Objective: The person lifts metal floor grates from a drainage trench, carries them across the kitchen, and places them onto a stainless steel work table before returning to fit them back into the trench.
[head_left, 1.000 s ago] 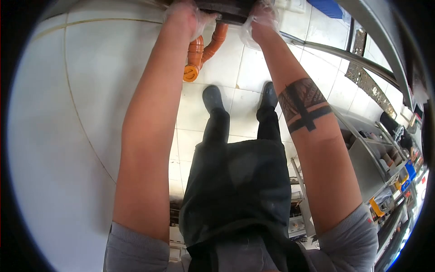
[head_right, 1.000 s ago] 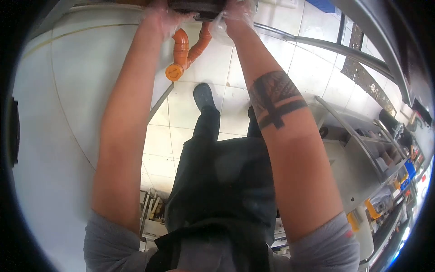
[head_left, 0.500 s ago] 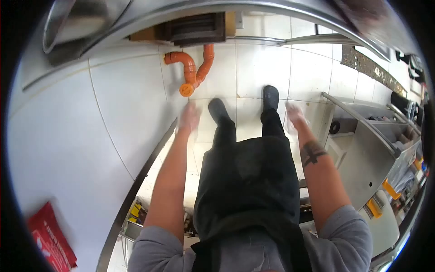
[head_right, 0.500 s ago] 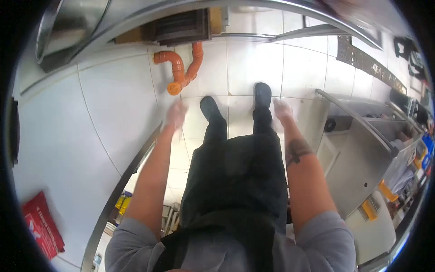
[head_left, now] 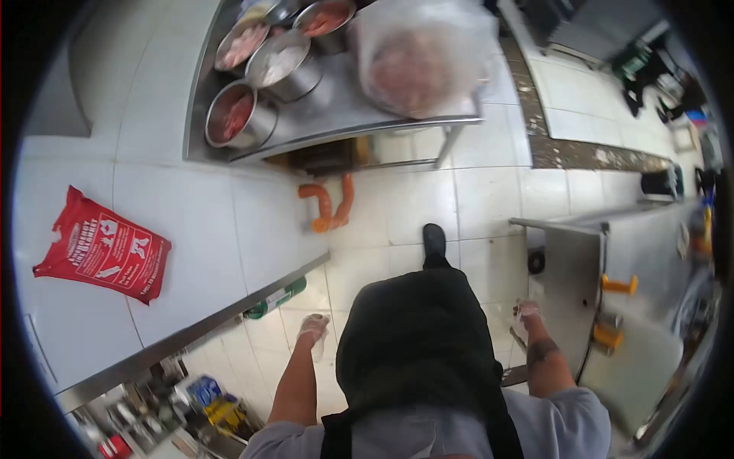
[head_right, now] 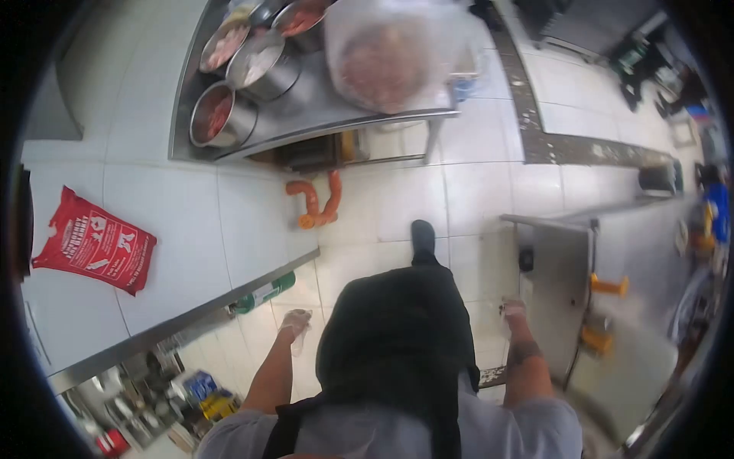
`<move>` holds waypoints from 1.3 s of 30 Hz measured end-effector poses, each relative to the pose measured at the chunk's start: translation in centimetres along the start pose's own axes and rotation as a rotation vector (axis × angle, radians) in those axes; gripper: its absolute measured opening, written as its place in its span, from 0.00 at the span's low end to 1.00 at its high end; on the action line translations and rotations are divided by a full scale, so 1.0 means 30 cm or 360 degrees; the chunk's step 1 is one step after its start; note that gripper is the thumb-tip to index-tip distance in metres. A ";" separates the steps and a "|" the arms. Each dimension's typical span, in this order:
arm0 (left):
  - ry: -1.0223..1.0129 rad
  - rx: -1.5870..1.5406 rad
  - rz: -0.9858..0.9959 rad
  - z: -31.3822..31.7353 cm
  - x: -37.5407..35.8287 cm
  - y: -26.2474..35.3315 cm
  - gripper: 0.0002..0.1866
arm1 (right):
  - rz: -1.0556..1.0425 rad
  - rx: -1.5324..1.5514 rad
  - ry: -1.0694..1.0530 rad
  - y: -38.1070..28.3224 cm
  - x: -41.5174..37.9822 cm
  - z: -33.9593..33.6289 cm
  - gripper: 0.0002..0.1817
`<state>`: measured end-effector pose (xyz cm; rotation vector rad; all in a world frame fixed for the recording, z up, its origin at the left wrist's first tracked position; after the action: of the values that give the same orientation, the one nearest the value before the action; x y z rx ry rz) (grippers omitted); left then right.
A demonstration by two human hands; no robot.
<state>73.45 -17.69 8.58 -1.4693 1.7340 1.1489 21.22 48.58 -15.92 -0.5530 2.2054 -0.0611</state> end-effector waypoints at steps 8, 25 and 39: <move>0.0187 -0.0770 0.0255 -0.171 -0.136 0.090 0.21 | 0.0557 0.1535 0.0161 -0.203 -0.622 -0.126 0.13; -0.0464 0.0120 0.0396 0.568 -0.514 -0.568 0.13 | 0.0440 0.0561 0.0545 0.341 -1.366 0.371 0.13; -0.0070 -0.0228 0.1172 0.523 -0.791 0.043 0.19 | 0.0579 0.0156 0.0765 0.432 -2.287 0.711 0.09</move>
<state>75.93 7.26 22.09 -0.8616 2.2784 1.6743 70.16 91.34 17.34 -0.0748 2.7199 -0.1184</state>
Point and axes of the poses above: each hand's wrist, its own x-axis towards the middle knuckle, its own z-axis out of the palm, y = z × x, the point moved 9 cm from there along x, towards the middle knuckle, and after that the axes turned 5 degrees about -x, right-handed, at the moved point
